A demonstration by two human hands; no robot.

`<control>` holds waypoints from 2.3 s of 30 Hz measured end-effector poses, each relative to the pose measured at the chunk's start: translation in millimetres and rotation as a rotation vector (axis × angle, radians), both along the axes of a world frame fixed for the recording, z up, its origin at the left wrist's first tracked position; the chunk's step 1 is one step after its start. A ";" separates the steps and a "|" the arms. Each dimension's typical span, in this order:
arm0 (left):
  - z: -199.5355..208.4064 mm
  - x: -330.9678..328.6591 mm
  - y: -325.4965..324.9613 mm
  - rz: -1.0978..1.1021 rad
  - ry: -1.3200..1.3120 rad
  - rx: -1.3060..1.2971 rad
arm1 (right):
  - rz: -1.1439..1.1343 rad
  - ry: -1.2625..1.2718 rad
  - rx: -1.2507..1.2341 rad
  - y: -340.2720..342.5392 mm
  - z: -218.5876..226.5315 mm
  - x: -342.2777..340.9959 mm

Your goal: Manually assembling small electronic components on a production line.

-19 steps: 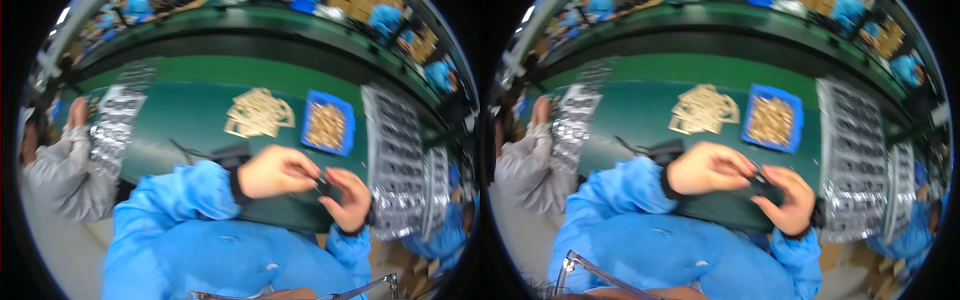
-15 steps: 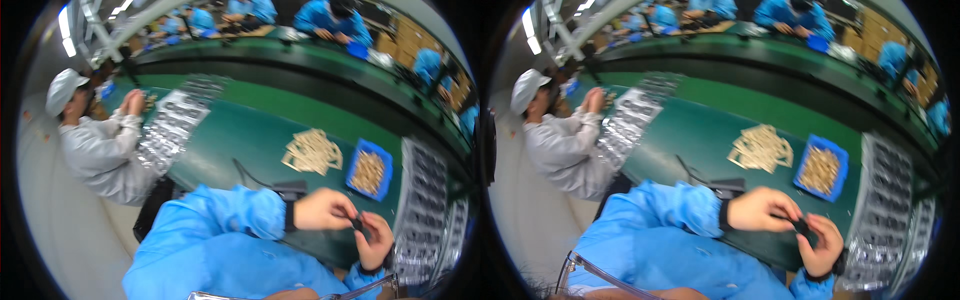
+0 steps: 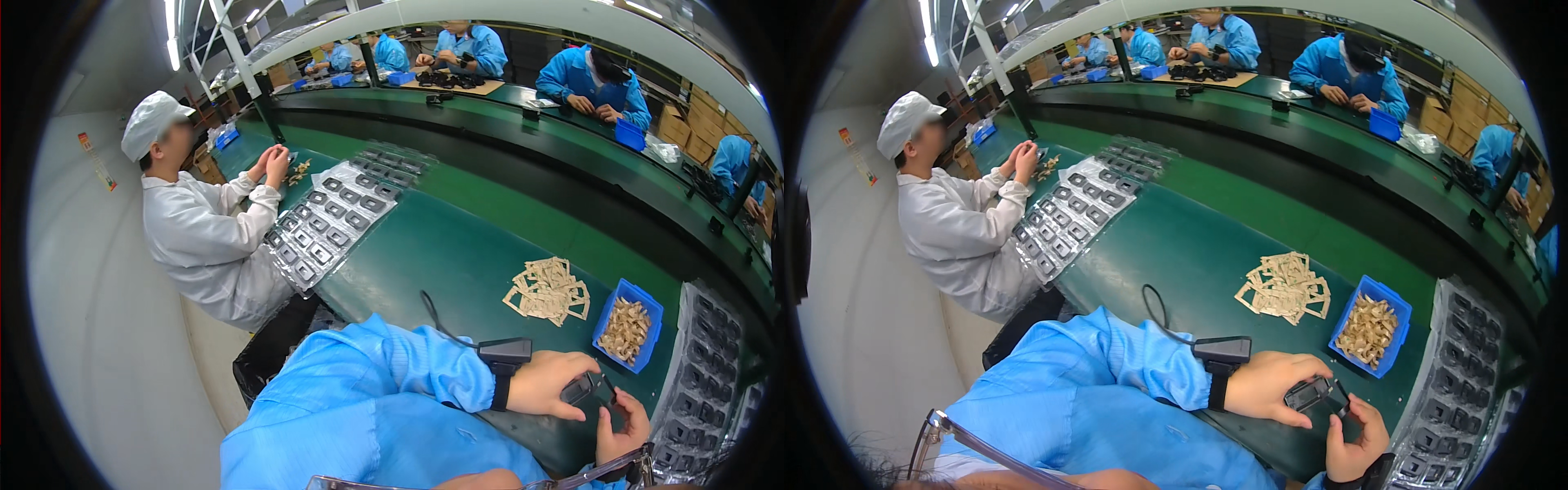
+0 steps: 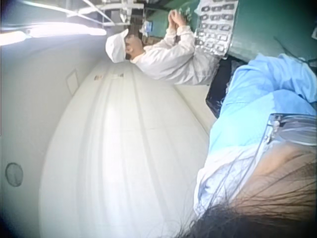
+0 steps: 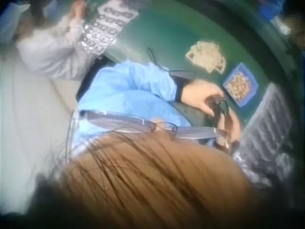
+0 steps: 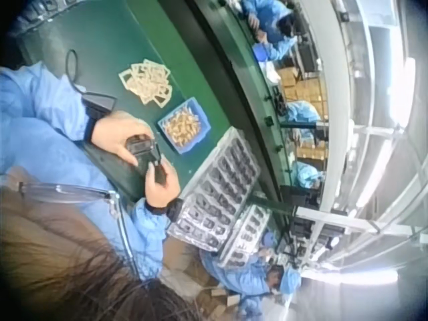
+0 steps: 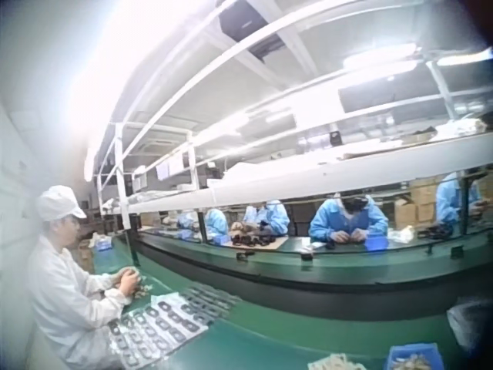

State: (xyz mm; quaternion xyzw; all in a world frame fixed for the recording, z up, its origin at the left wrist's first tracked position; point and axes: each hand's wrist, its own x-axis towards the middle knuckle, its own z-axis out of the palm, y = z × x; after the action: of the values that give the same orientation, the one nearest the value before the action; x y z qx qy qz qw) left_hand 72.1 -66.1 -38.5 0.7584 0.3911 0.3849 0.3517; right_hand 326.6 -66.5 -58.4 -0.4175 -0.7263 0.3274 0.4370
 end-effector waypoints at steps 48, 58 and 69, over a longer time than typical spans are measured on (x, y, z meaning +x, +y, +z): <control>-35.6 -25.5 18.7 -0.167 0.491 0.363 | 0.213 -0.384 0.117 31.9 -6.3 -19.2; -36.0 -28.1 21.9 -0.167 0.475 0.382 | 0.218 -0.392 0.123 30.7 -3.2 -18.4; -40.8 -21.8 26.7 -0.403 0.456 0.613 | 0.171 -0.378 0.137 35.7 -8.3 -23.3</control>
State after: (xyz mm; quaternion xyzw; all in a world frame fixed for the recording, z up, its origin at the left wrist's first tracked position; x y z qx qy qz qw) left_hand 50.3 -39.4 -79.3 0.9547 0.1706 0.2293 0.0828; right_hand 303.3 -30.8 -66.6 -0.3779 -0.8486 0.2290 0.2909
